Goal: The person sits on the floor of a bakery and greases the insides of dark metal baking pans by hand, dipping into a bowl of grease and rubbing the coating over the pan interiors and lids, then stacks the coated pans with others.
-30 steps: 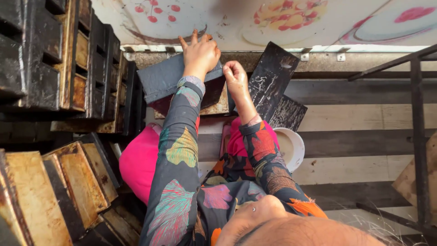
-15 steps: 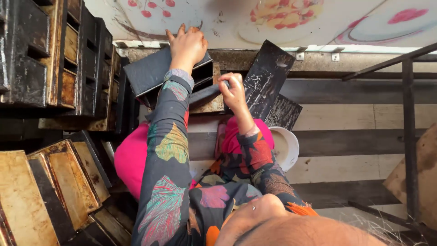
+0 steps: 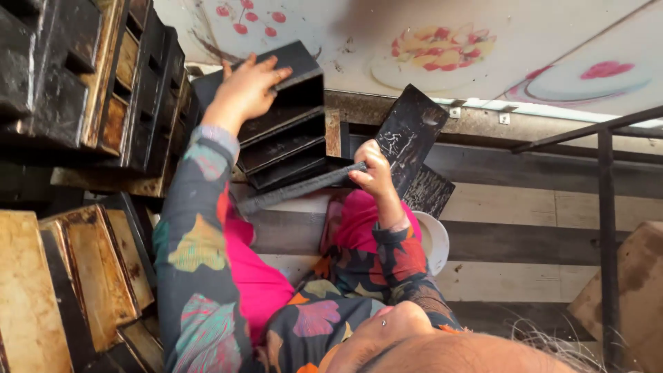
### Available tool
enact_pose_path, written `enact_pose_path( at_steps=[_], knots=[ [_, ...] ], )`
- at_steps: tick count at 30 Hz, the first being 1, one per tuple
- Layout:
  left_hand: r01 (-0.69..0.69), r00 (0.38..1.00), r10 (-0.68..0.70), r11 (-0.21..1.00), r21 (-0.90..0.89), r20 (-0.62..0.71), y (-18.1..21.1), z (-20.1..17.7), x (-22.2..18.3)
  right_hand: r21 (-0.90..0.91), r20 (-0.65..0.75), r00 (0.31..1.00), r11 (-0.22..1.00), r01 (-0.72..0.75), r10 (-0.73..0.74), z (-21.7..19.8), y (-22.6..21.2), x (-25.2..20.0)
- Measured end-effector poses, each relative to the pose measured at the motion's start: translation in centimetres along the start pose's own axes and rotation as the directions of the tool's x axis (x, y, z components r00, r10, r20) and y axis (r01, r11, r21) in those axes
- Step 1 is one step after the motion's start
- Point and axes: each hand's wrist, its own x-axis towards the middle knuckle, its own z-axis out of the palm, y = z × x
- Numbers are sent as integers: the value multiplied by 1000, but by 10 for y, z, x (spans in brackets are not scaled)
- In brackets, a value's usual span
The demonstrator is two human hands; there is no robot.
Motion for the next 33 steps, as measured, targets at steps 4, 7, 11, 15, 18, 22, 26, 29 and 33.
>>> enact_pose_path(
  at_steps=[4,7,11,15,18,22,26,29,33],
  knots=[
    [61,988,-93,969,-238,-124,-59,6,28,-60,52,998,997,40,-37,-22,-29,15],
    [142,954,-230,913,-383,-195,-156,82,31,-168,117,987,977,133,-114,-53,-55,58],
    [479,823,-566,657,-582,38,-178,157,-33,-368,210,977,922,118,-40,-88,-69,89],
    [251,752,-645,472,-845,-137,-184,292,-98,-593,186,978,805,36,93,-137,-92,102],
    [297,650,-750,398,-868,-122,-177,322,-102,-727,123,989,686,33,82,-179,-80,95],
    [493,625,-731,641,-589,-273,-157,301,-130,-749,-41,999,661,-46,24,-199,-75,92],
    [518,650,-728,634,-574,-218,-150,288,-123,-824,-13,999,566,13,-43,-186,-33,51],
    [517,705,-696,636,-573,-136,-142,272,-122,-863,-40,996,499,-76,82,-164,-13,-3],
    [416,783,-588,738,-531,-203,-138,264,-138,-864,-22,988,494,-94,150,-141,-8,-69]
  ],
)
